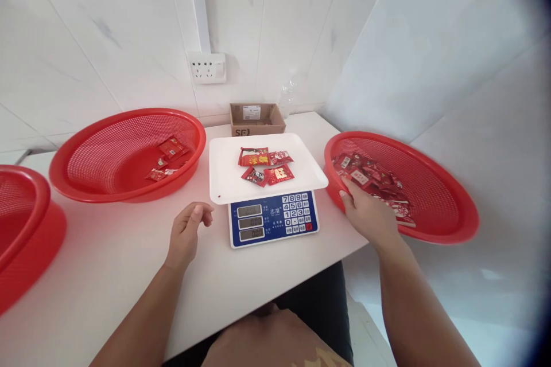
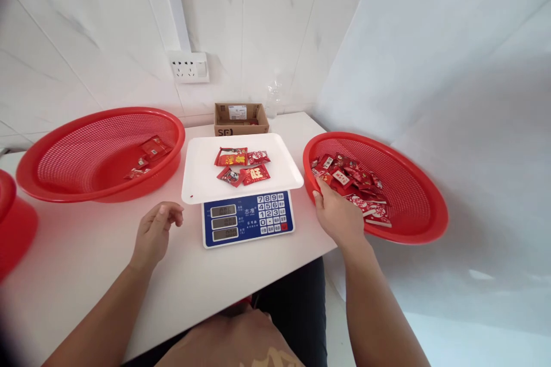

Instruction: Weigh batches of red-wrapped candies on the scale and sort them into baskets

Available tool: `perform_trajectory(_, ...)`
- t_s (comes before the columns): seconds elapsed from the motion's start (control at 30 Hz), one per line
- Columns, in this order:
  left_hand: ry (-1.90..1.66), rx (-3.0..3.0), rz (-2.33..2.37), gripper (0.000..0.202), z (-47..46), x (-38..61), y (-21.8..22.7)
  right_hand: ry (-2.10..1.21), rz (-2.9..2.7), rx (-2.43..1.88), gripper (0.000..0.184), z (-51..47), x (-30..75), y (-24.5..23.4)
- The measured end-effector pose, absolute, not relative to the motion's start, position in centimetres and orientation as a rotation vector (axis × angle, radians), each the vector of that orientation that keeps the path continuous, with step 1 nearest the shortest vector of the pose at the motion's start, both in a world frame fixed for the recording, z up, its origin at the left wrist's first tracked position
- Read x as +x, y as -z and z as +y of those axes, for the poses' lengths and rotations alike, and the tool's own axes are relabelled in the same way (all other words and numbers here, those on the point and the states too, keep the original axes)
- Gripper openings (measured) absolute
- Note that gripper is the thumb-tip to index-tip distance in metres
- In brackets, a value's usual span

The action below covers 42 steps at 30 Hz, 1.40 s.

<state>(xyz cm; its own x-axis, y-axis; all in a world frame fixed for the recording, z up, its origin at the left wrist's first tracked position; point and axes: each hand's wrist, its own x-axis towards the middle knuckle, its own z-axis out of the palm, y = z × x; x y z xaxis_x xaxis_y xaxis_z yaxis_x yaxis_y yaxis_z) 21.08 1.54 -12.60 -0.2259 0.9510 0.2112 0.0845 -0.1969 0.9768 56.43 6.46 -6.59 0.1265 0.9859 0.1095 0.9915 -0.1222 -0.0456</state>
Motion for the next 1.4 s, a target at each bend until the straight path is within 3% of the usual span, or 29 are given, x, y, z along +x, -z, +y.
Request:
perform_trajectory(1.17,-1.339,1.836,1.792,0.021,0.2,24.2,9.2,0.007,-2.042,-2.136,0.050,6.3,57.0,7.3)
perform_trajectory(1.3,-1.333,1.959,1.710,0.019,0.1,24.8,9.9,0.185,-2.075,-1.866,0.046,6.7,56.0,6.7)
perform_trajectory(1.4,-1.370,1.988,1.701,0.018,0.1,25.1,11.1,0.114,-2.196,-1.575,0.044,7.6,53.7,5.9)
